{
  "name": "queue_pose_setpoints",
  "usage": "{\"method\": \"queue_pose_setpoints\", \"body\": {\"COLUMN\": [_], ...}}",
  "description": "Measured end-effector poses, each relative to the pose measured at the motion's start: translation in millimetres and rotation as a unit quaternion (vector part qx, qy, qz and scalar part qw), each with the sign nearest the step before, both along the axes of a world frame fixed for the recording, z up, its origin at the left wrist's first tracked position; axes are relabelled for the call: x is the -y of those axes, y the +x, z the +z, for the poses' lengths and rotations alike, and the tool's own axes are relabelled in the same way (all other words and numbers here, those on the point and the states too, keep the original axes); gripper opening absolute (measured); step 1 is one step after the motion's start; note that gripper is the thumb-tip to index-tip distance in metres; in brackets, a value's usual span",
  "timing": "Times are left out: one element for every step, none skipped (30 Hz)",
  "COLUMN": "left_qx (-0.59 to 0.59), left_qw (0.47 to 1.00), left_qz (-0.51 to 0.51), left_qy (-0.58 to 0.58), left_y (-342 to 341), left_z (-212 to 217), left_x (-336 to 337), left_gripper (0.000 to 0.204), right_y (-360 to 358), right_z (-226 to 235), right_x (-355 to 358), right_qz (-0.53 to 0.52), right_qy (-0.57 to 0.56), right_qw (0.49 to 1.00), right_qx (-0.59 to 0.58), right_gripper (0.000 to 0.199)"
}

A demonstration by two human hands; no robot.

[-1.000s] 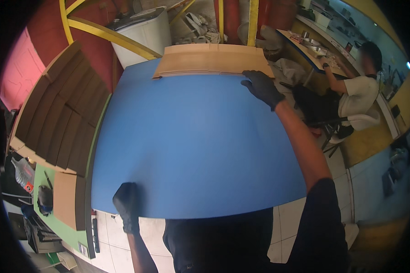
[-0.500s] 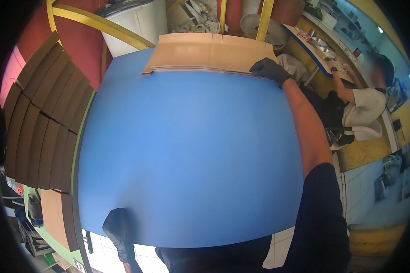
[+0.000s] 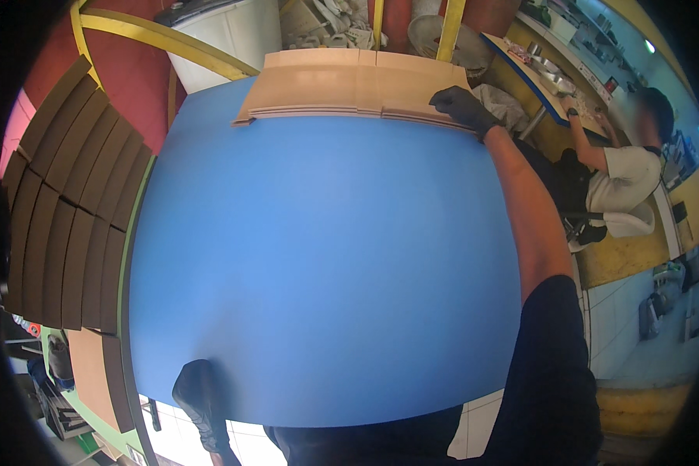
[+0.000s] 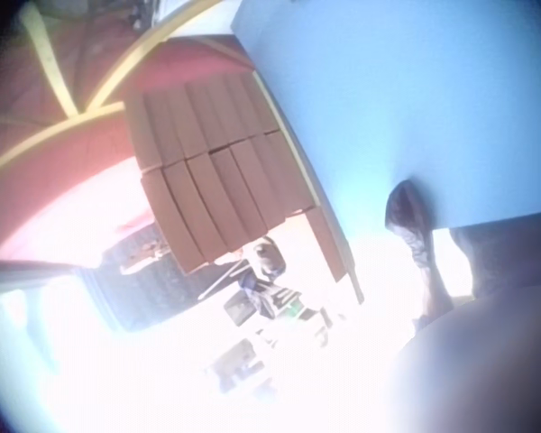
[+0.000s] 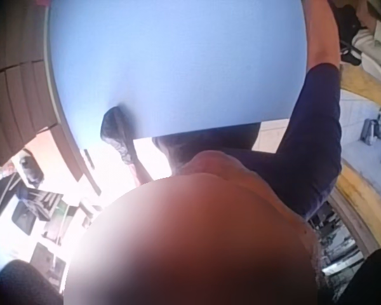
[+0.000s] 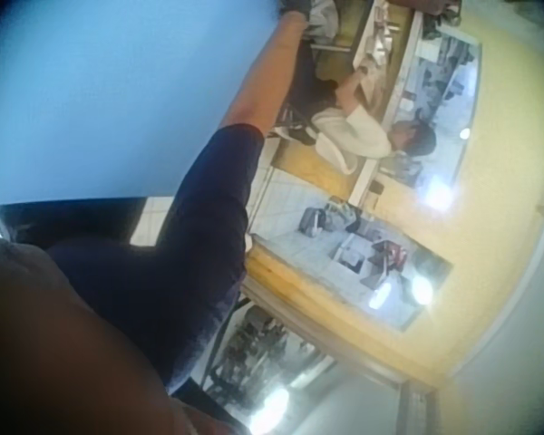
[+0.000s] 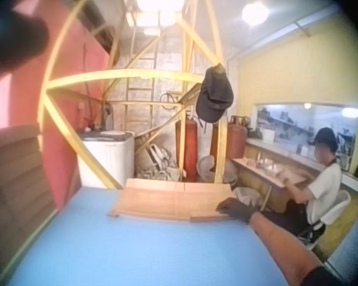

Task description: The person assembles flat cardboard boxes by folding along pre-scored lines and tucking flaps to form rectangular containers. They repeatedly pick up flat sheets, fold them into shape, and place the finished boxes on a stack on the table.

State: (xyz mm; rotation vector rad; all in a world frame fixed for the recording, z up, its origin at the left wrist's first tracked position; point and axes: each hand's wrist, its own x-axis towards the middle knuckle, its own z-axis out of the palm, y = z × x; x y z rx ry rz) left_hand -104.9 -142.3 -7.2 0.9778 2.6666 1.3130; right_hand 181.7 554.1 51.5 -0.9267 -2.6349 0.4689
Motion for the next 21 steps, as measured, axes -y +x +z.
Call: {"method": "queue_pose_setpoints", "body": {"left_qx": [0.013,0.014,0.015,0.026,0.037,0.050,0.035,0.024,0.005,-0.002,-0.016,-0.038,-0.028,-0.027,-0.032,-0.012,-0.026,-0.037,-0.052,-0.018,-0.015], "left_qw": [1.000,1.000,1.000,0.999,0.998,0.997,0.998,0.999,0.999,0.999,0.999,0.998,0.998,0.998,0.998,0.998,0.997,0.997,0.996,0.995,0.996], "left_qz": [0.000,-0.001,-0.002,0.002,0.006,0.008,-0.003,-0.016,-0.027,-0.036,-0.041,-0.046,-0.048,-0.047,-0.045,-0.051,-0.050,-0.051,-0.051,-0.049,-0.049], "left_qy": [0.007,0.016,0.025,0.033,0.042,0.058,0.043,0.035,0.031,0.025,0.021,0.018,0.013,0.010,0.006,0.038,0.046,0.048,0.051,0.080,0.073], "left_y": [0,-1,-2,-2,-3,-4,-5,-6,-8,-9,-10,-11,-11,-12,-11,-11,-10,-9,-8,-6,-5], "left_z": [-2,-5,-7,-9,-12,-13,-14,-15,-15,-15,-15,-14,-13,-13,-11,-10,-8,-7,-5,-4,-3], "left_x": [1,2,3,4,6,7,8,8,8,8,7,7,6,5,6,5,5,4,4,2,2], "left_gripper": [0.007,0.007,0.007,0.008,0.008,0.008,0.009,0.009,0.009,0.009,0.009,0.009,0.009,0.010,0.010,0.010,0.010,0.009,0.009,0.008,0.009], "right_y": [-4,-8,-13,-19,-26,-31,-36,-40,-41,-41,-39,-35,-30,-19,-9,3,16,28,42,55,68], "right_z": [2,2,5,11,17,26,36,47,59,71,82,93,101,106,107,107,105,99,93,87,80], "right_x": [6,15,24,32,40,48,56,63,69,76,85,94,106,124,146,171,201,235,271,310,346], "right_qz": [-0.008,-0.056,-0.104,-0.130,-0.155,-0.156,-0.191,-0.204,-0.226,-0.189,-0.160,-0.148,-0.108,-0.086,-0.068,-0.034,-0.013,0.014,0.033,0.050,0.088], "right_qy": [0.077,0.147,0.216,0.266,0.315,0.380,0.393,0.424,0.440,0.469,0.482,0.475,0.499,0.505,0.506,0.512,0.506,0.506,0.499,0.466,0.444], "right_qw": [0.997,0.987,0.970,0.955,0.936,0.907,0.896,0.879,0.865,0.854,0.846,0.845,0.835,0.833,0.835,0.837,0.846,0.850,0.857,0.880,0.888], "right_qx": [0.003,0.025,0.045,0.006,-0.033,-0.090,-0.078,-0.082,-0.085,-0.125,-0.163,-0.195,-0.204,-0.209,-0.205,-0.191,-0.165,-0.145,-0.124,-0.081,-0.076], "right_gripper": [0.018,0.019,0.021,0.022,0.024,0.025,0.027,0.029,0.030,0.032,0.033,0.035,0.035,0.035,0.036,0.034,0.033,0.033,0.033,0.032,0.031]}}
